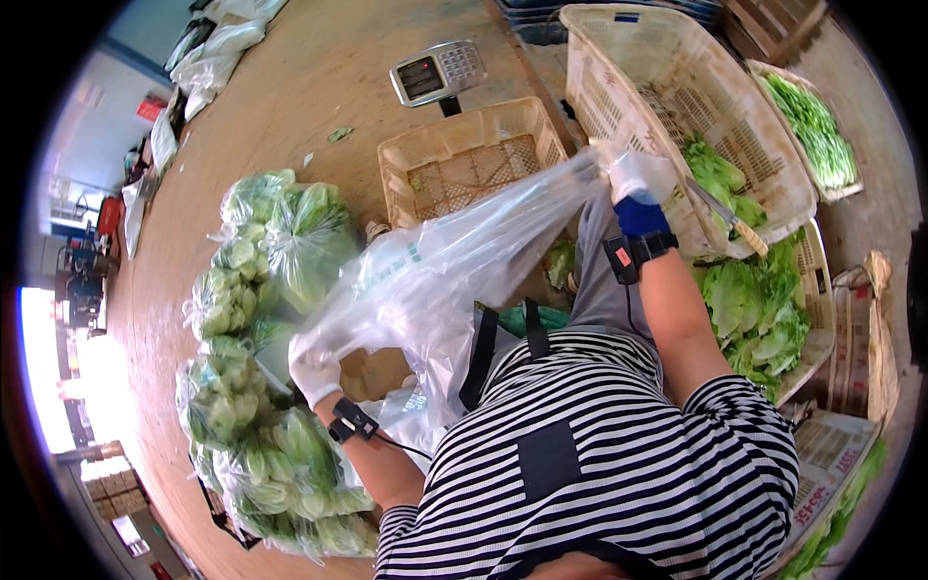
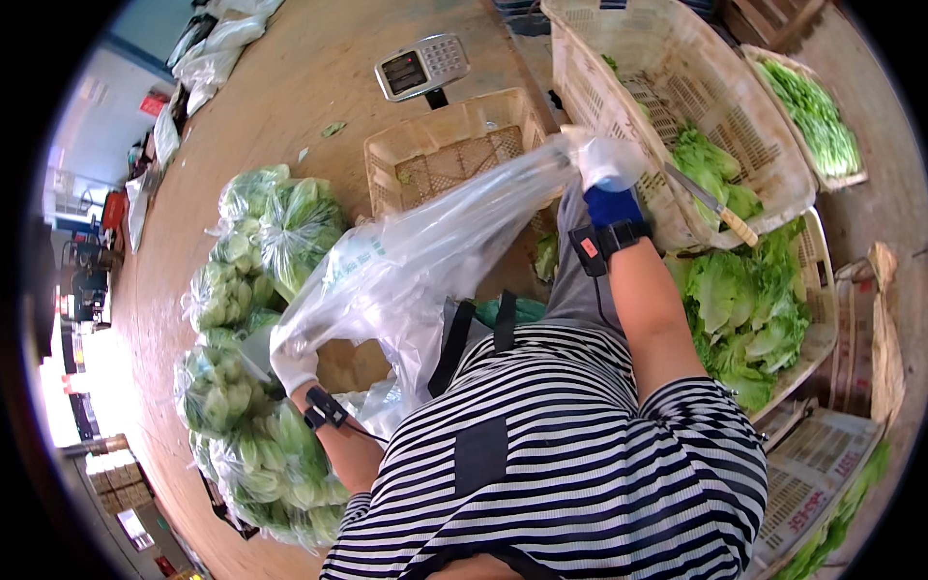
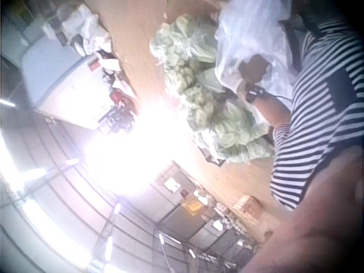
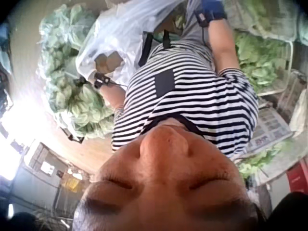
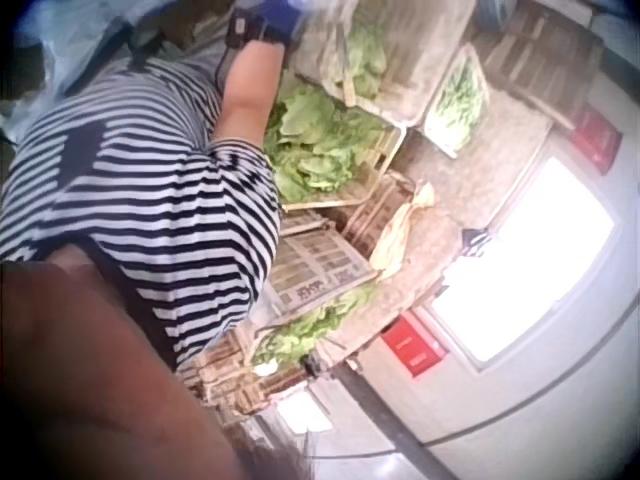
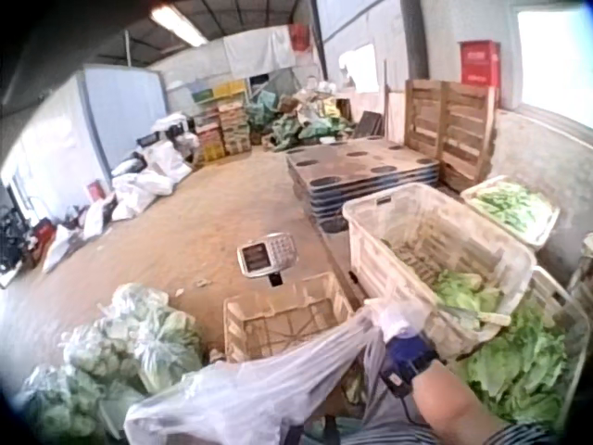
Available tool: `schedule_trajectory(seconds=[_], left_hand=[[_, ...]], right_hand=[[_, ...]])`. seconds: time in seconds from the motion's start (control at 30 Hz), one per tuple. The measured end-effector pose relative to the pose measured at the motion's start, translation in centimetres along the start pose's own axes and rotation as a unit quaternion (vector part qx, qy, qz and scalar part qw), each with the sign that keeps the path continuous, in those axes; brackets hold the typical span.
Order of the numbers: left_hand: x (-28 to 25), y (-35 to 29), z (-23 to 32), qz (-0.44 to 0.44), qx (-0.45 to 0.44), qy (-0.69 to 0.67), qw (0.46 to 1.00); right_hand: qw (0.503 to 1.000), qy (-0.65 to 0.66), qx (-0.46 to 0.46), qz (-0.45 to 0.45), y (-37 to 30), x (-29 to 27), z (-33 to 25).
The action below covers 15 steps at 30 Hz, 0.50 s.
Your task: The person trims the ends of lettuce heads with a knife, places them into a plastic bag on a scale, ties the bag, and sets it aside.
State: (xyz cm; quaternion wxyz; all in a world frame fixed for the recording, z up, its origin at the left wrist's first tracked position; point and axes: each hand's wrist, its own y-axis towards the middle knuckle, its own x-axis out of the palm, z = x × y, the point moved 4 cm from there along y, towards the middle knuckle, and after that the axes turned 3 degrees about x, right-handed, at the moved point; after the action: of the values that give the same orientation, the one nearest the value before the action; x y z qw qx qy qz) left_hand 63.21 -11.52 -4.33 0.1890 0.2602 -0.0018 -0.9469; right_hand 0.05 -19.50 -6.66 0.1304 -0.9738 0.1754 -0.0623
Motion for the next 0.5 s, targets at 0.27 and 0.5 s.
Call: schedule_trajectory(seconds=[0.27, 0.5], left_hand=[[0.5, 4.5, 12.6, 0.009, 0.092, -0.278, 0.956], [12.8, -3.0, 27.9, -0.329, 0.073, -0.389, 0.857]], right_hand=[[0.782, -0.577, -0.212, -0.096, -11.0, 7.1, -9.4], [0.813, -0.395, -0.344, -0.254, -10.1, 21.1, -9.1]])
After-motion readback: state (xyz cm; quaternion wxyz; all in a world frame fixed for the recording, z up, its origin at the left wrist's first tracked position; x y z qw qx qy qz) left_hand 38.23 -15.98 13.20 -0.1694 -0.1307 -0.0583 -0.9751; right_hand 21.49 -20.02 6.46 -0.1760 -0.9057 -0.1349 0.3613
